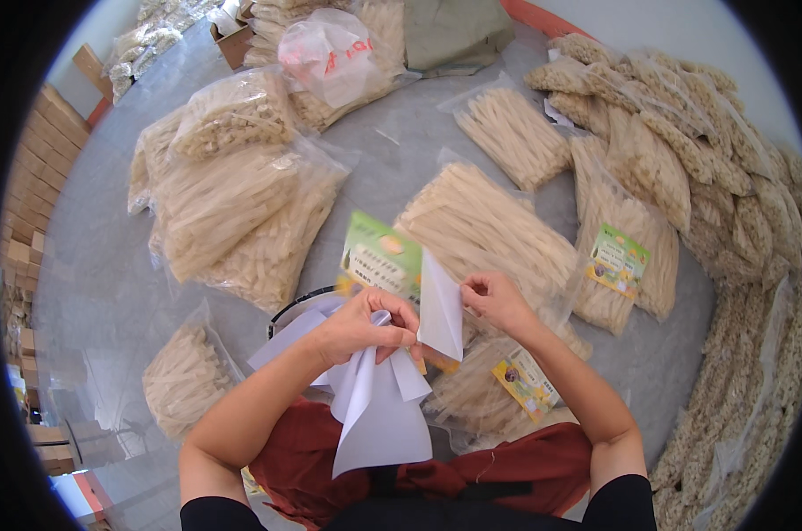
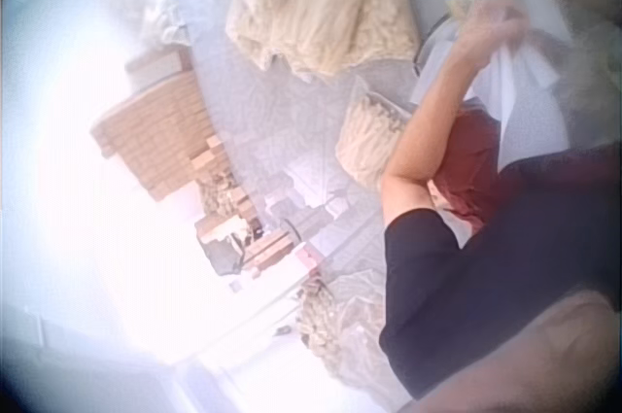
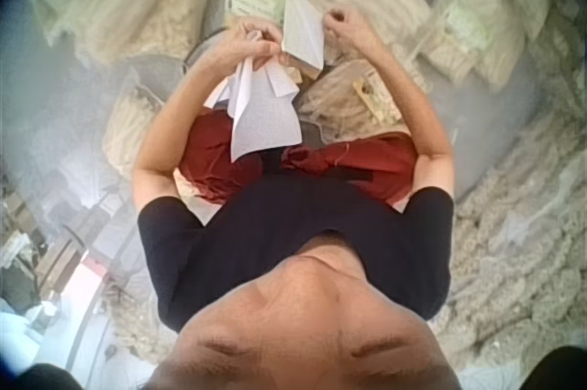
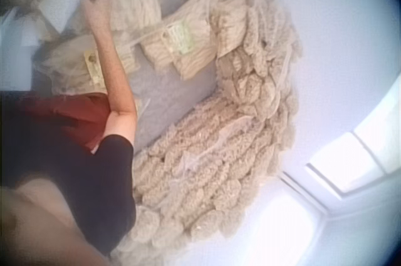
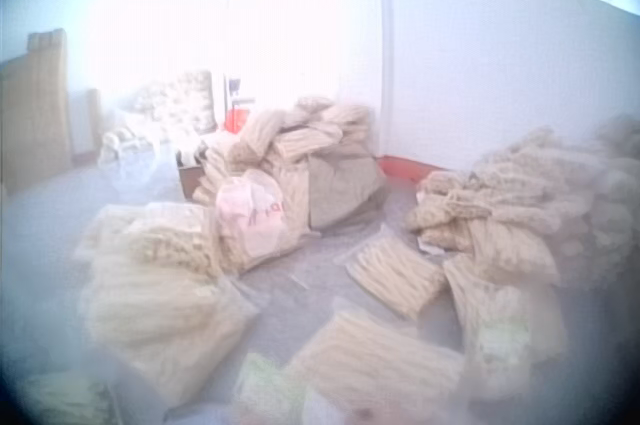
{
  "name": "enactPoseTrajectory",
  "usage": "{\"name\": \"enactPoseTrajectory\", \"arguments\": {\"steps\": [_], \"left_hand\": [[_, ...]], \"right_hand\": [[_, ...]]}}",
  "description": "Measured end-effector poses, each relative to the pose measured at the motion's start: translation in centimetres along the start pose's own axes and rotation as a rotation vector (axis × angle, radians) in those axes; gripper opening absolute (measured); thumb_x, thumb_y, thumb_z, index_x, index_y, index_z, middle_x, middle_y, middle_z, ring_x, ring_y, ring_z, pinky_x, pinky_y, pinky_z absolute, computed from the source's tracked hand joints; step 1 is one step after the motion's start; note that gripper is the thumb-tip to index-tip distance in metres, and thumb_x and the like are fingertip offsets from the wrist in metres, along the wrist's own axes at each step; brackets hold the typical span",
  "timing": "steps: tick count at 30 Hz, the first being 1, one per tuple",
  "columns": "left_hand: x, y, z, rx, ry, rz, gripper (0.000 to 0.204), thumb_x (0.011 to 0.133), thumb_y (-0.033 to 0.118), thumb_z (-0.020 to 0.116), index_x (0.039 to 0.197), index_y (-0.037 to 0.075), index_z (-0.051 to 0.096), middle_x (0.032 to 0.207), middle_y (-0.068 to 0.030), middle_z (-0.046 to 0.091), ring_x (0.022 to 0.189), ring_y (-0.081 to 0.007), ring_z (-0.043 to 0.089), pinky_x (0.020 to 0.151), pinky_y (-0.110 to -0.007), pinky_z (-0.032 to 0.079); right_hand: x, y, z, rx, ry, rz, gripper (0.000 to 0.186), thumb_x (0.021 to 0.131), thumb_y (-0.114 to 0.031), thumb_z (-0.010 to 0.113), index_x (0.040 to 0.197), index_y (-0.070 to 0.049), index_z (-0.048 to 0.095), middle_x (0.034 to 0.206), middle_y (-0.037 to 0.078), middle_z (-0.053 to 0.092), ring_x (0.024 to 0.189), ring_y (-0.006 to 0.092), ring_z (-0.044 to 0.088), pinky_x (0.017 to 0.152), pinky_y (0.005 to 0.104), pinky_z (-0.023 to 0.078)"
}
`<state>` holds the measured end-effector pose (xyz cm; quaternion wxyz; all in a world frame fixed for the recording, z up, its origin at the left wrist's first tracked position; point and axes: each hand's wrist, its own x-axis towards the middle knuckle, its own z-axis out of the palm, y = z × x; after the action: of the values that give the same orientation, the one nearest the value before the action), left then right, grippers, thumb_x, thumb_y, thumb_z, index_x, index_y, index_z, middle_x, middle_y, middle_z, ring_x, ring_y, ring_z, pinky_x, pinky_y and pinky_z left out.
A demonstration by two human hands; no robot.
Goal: The person peels adhesive labels from a sheet and applies them to clear plastic bags containing dried noodle-like items. They handle the bags one at a time from a large pile on the warehouse floor.
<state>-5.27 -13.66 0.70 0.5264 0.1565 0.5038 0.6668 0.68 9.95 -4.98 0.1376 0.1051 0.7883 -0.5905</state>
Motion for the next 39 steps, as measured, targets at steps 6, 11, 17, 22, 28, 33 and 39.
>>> {"name": "enactPoseTrajectory", "arguments": {"steps": [6,11,17,22,28,33,39], "left_hand": [[0.7,-1.6,-1.2,-0.124,0.245,0.115,0.005,0.08,0.006,0.062,0.083,0.003,0.063,0.083,-0.0127,0.068,0.046,-0.0064,0.047,0.047,-0.019,0.038],[1.4,-1.8,-0.7,-0.132,0.263,0.169,0.013,0.084,0.015,0.064,0.091,0.004,0.065,0.077,-0.0074,0.066,0.047,-0.0054,0.046,0.049,-0.018,0.036],[1.0,-3.2,-1.3,0.373,0.0,-0.197,0.029,0.086,0.022,0.063,0.109,0.003,0.063,0.084,-0.0043,0.067,0.062,-0.0067,0.052,0.059,-0.022,0.042],[2.2,-5.0,-1.5,0.169,0.312,-0.221,0.029,0.083,0.018,0.066,0.107,0.004,0.062,0.093,-0.0057,0.065,0.073,-0.0105,0.056,0.07,-0.028,0.045],[1.4,-5.4,-5.6,0.266,0.539,-0.228,0.022,0.079,0.014,0.068,0.097,0.001,0.065,0.086,-0.0068,0.065,0.067,-0.0123,0.057,0.062,-0.029,0.046],[1.5,-4.7,-4.7,0.363,0.568,-0.269,0.022,0.076,0.015,0.07,0.088,-0.004,0.067,0.076,-0.0085,0.065,0.063,-0.0133,0.057,0.058,-0.03,0.046],[1.9,-9.6,-6.6,0.652,0.572,-0.365,0.033,0.074,0.022,0.072,0.089,-0.007,0.067,0.078,-0.0133,0.065,0.068,-0.0187,0.061,0.062,-0.033,0.049]], "right_hand": [[-1.9,-4.7,2.1,-0.386,0.439,-0.664,0.016,0.081,-0.006,0.059,0.096,0.001,0.06,0.078,0.013,0.06,0.072,0.0287,0.06,0.067,0.0358,0.047],[-2.8,-4.3,2.3,-0.521,0.24,-0.667,0.02,0.083,-0.004,0.059,0.102,0.001,0.057,0.081,0.013,0.06,0.074,0.0262,0.061,0.065,0.0351,0.048],[-1.3,-5.2,0.3,0.338,0.422,-0.339,0.014,0.088,-0.007,0.057,0.099,0.001,0.059,0.082,0.004,0.061,0.073,0.0104,0.059,0.06,0.0284,0.047],[-1.1,-1.2,2.3,0.229,0.152,-0.236,0.016,0.089,-0.011,0.058,0.102,-0.001,0.06,0.079,-0.003,0.058,0.064,0.0021,0.044,0.055,0.0189,0.038],[1.4,0.3,1.4,0.139,0.379,-0.286,0.016,0.09,-0.011,0.056,0.099,0.002,0.061,0.075,-0.002,0.06,0.068,0.0042,0.05,0.059,0.0225,0.043],[5.7,0.4,-8.5,-0.299,0.534,-0.338,0.016,0.084,-0.013,0.059,0.087,0.003,0.059,0.063,0.016,0.055,0.056,0.0248,0.051,0.055,0.0352,0.04],[11.4,5.4,-12.3,-0.56,0.372,-0.348,0.016,0.082,-0.012,0.061,0.085,0.002,0.055,0.074,0.02,0.057,0.065,0.0337,0.052,0.06,0.0385,0.041]]}}
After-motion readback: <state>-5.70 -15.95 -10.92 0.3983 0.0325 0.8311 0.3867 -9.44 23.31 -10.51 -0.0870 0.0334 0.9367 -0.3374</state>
